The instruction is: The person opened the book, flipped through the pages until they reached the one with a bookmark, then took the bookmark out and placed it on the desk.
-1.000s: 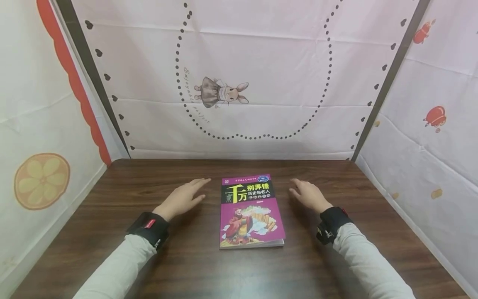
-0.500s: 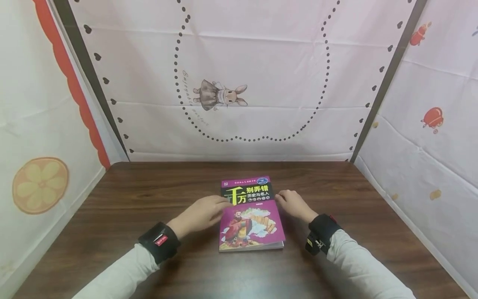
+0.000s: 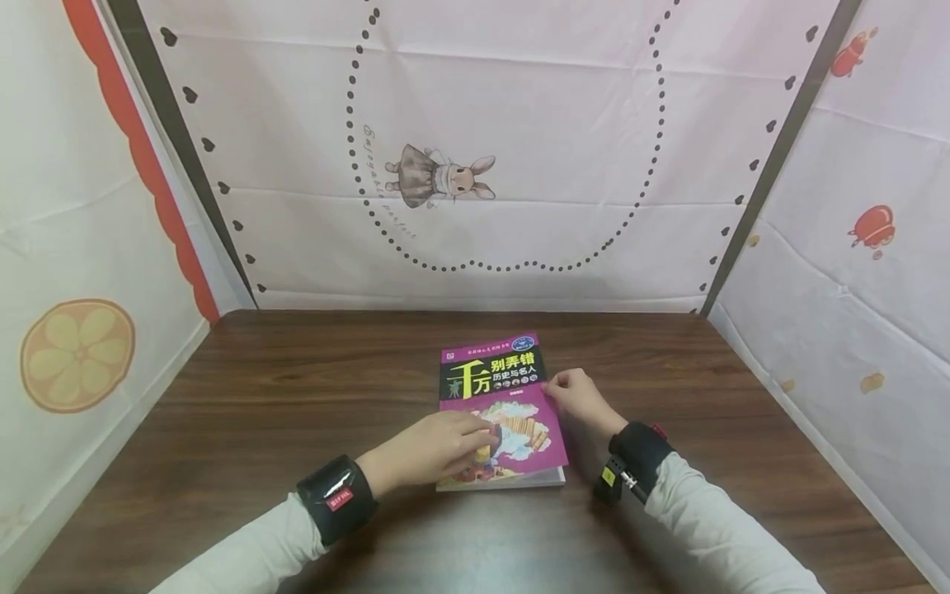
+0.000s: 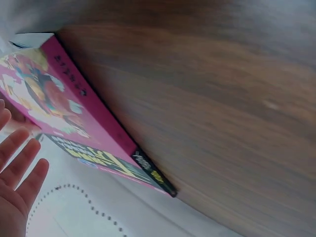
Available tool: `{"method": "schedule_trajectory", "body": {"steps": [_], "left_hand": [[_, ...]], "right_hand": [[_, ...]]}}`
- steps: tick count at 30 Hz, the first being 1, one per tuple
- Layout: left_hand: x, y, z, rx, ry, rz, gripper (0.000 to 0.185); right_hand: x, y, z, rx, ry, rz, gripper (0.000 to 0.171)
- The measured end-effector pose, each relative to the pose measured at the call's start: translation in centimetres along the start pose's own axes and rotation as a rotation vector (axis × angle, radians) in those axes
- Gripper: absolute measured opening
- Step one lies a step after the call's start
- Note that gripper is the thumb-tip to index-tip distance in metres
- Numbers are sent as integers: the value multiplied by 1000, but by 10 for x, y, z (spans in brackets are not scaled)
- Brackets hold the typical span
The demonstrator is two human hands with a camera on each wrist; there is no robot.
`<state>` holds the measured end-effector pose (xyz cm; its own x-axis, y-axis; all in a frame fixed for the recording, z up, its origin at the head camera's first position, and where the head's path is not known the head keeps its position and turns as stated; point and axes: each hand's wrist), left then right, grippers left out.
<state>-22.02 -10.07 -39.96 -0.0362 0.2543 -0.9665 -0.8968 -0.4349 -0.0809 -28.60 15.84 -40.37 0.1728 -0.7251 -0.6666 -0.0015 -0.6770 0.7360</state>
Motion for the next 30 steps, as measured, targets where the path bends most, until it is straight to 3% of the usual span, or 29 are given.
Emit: {"method": "schedule_trajectory", "body": {"steps": [8,13,19,26,30], "left_hand": [[-4,-10,12,34,-28,66,50],[-11,-19,30,94,-80,102,59],[-23,-34,46,186,-81,279,60],[-34,-41,49,182,-15,373,53],[-41,-37,43,197,-63,402,53]], "right_hand": [[-4,18,-1,12,8,126,25],[-11,34,-3,-53,22,186,26],[-9,51,-7,-114,-17,190,31],[-4,54,-10,-128,-24,236,38],[-2,48,-12,-175,-21,232,39]]}}
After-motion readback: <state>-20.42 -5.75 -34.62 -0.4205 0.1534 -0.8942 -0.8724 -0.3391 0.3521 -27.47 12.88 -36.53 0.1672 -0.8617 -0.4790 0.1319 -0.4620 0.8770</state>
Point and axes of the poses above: each hand's wrist, its own z-axis towards the middle knuckle, its own x-axis out of the palm, y = z × x, and after that the axes turned 7 degrees about -z, right-handed
